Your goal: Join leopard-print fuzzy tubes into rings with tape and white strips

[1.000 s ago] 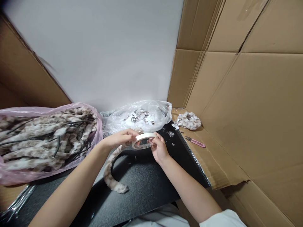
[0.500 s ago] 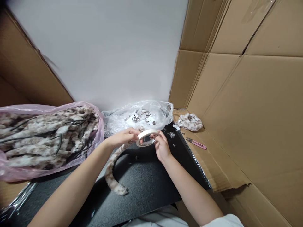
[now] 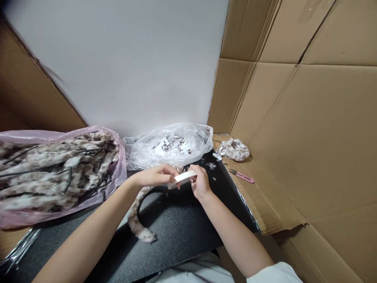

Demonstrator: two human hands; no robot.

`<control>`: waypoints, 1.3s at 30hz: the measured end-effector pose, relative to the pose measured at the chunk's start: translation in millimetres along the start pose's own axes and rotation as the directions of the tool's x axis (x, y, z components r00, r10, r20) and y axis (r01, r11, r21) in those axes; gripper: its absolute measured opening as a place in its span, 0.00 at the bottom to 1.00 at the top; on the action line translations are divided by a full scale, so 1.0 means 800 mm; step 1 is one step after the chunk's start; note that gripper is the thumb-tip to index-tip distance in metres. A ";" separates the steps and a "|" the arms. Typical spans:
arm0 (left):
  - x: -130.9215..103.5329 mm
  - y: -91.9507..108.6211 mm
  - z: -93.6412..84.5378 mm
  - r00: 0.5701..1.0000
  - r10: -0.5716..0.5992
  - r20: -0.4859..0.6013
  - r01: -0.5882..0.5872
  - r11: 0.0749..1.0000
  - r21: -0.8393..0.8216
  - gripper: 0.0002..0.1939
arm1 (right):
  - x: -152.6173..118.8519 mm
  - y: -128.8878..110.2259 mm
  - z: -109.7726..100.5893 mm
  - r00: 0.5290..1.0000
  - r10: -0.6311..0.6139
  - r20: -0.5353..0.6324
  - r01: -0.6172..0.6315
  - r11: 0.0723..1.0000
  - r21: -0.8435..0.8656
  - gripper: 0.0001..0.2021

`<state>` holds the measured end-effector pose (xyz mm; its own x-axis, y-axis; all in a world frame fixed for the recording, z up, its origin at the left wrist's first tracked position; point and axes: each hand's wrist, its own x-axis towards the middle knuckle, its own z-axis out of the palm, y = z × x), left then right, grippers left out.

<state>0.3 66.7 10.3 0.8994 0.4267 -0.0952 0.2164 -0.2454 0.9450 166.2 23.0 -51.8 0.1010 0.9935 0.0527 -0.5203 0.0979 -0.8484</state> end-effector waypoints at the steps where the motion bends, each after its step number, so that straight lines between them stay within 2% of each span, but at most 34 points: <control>1: 0.000 0.001 0.000 1.000 0.006 -0.002 -0.006 1.000 -0.002 0.12 | 0.000 -0.003 0.000 1.000 0.010 -0.011 -0.010 0.999 0.035 0.23; 9: -0.001 -0.002 -0.005 0.998 0.059 -0.024 -0.059 0.998 0.004 0.11 | 0.003 -0.019 -0.006 0.993 0.118 0.008 -0.117 0.973 0.199 0.24; 18: -0.001 -0.002 -0.009 0.996 0.076 -0.044 -0.077 0.997 -0.001 0.12 | 0.004 -0.010 -0.016 0.995 0.095 0.010 -0.095 0.969 0.230 0.25; 23: -0.001 -0.005 -0.010 0.995 0.075 -0.067 -0.075 0.997 0.000 0.13 | 0.005 -0.005 -0.015 0.998 0.070 -0.006 -0.068 0.989 0.134 0.24; 26: -0.002 -0.007 -0.011 0.994 0.055 -0.089 -0.054 0.998 0.019 0.12 | 0.010 -0.007 -0.016 0.999 0.031 -0.036 -0.030 0.999 0.030 0.17; 29: -0.001 -0.009 -0.011 0.996 0.016 -0.089 -0.012 0.999 0.046 0.11 | 0.009 -0.012 -0.016 0.993 -0.090 -0.076 0.083 0.992 -0.090 0.10; 32: 0.002 -0.011 -0.007 0.996 -0.018 -0.092 0.024 0.998 0.062 0.11 | -0.001 -0.012 -0.012 0.986 -0.164 -0.008 0.158 0.961 -0.226 0.08; 35: 0.005 -0.013 -0.002 0.994 -0.024 -0.104 0.030 0.998 0.060 0.11 | -0.012 -0.004 -0.003 0.988 -0.122 0.092 0.146 0.935 -0.324 0.12; 39: 0.006 -0.010 0.001 0.998 -0.030 -0.058 0.031 0.999 0.017 0.08 | -0.012 0.003 0.003 0.990 -0.078 0.114 0.111 0.940 -0.323 0.17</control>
<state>3.4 69.7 1.8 0.8691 0.4833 -0.1051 0.2507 -0.2472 0.9360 162.3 13.9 -52.9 0.0437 0.9830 0.1782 -0.2038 0.1834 -0.9617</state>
